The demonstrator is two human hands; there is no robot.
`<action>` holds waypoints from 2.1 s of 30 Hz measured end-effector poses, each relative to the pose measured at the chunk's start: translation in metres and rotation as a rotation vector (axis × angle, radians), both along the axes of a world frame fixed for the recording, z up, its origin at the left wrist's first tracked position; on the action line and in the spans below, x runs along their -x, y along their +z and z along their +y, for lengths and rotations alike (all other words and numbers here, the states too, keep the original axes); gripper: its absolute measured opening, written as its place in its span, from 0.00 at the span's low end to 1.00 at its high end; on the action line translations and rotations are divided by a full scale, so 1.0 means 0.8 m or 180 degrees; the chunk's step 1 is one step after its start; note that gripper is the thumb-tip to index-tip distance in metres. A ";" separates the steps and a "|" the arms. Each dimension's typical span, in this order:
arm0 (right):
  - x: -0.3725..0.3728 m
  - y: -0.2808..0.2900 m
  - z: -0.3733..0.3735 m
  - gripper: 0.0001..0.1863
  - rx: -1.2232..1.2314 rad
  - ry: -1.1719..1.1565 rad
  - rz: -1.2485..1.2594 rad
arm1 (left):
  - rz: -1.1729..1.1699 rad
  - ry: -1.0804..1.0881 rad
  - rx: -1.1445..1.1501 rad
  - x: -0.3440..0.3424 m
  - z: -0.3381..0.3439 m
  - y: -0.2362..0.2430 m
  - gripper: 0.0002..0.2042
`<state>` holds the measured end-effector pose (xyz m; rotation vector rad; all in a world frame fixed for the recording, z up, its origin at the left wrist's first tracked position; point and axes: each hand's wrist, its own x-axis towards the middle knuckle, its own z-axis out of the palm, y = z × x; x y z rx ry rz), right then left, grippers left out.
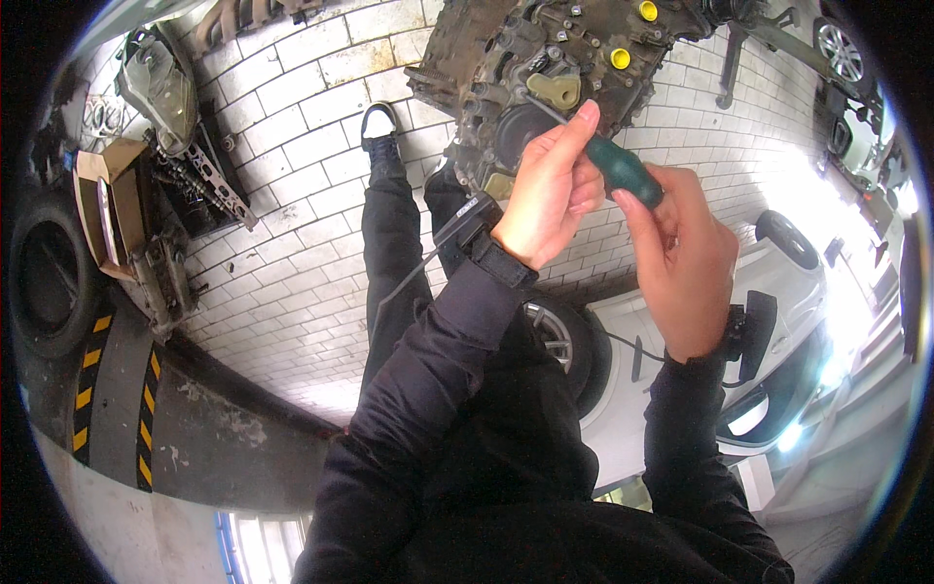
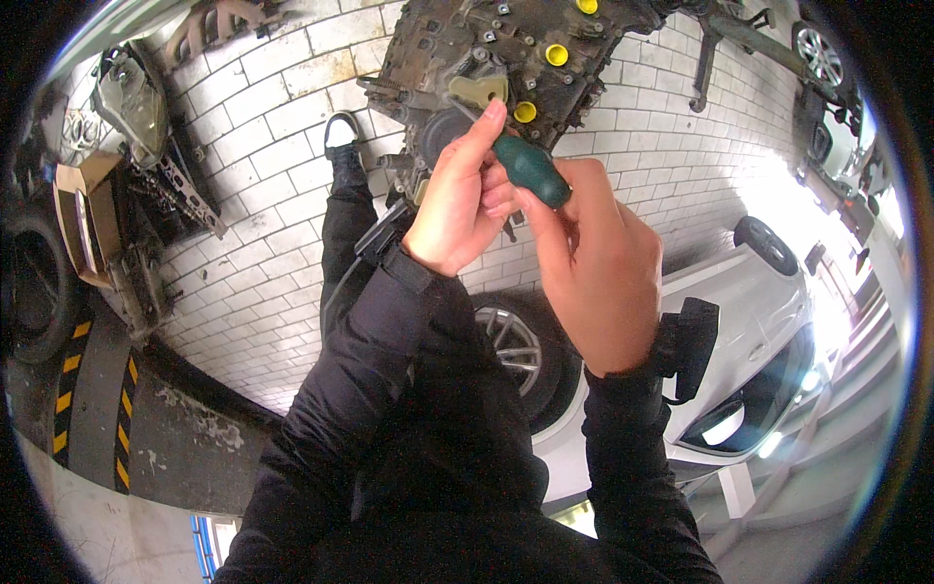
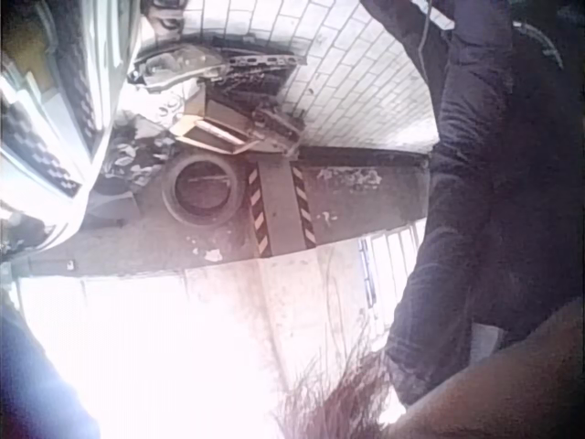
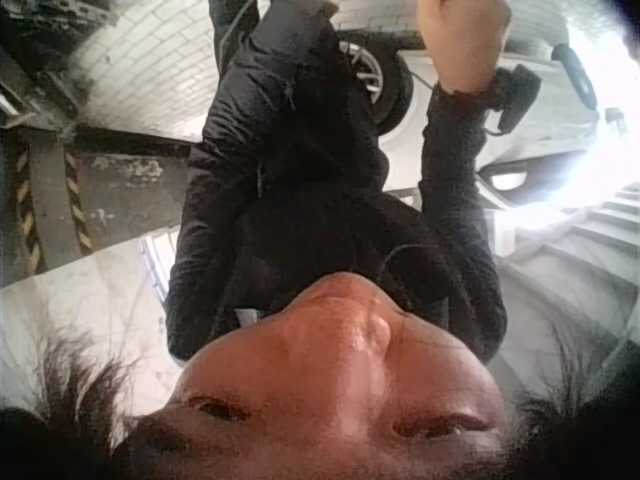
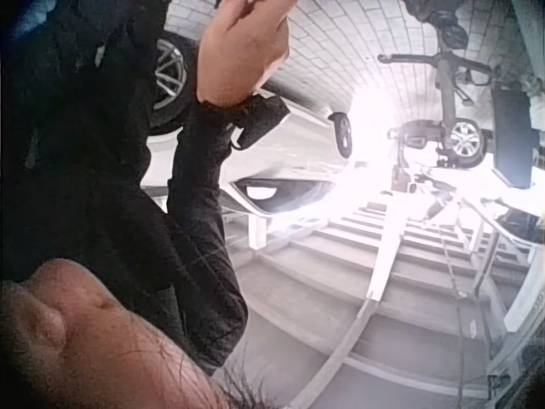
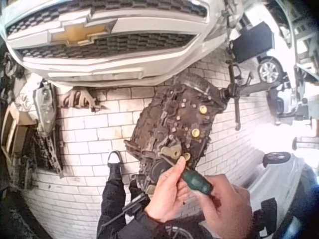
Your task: Using a screwdriver to work on a vehicle engine block in a garage environment.
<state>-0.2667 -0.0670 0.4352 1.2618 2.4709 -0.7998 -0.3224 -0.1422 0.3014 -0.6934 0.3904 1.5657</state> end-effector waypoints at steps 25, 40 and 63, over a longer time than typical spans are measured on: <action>0.002 -0.009 0.006 0.10 -0.0570 0.0454 0.0751 | -0.0109 -0.0014 -0.0070 -0.009 0.003 0.000 0.15; -0.010 -0.005 0.015 0.13 -0.0483 0.0801 0.0526 | -0.0477 -0.0140 0.0096 -0.011 0.008 0.007 0.18; -0.027 -0.010 0.024 0.27 -0.0480 0.1006 0.0676 | -0.0449 -0.0108 0.0017 -0.012 0.004 0.005 0.14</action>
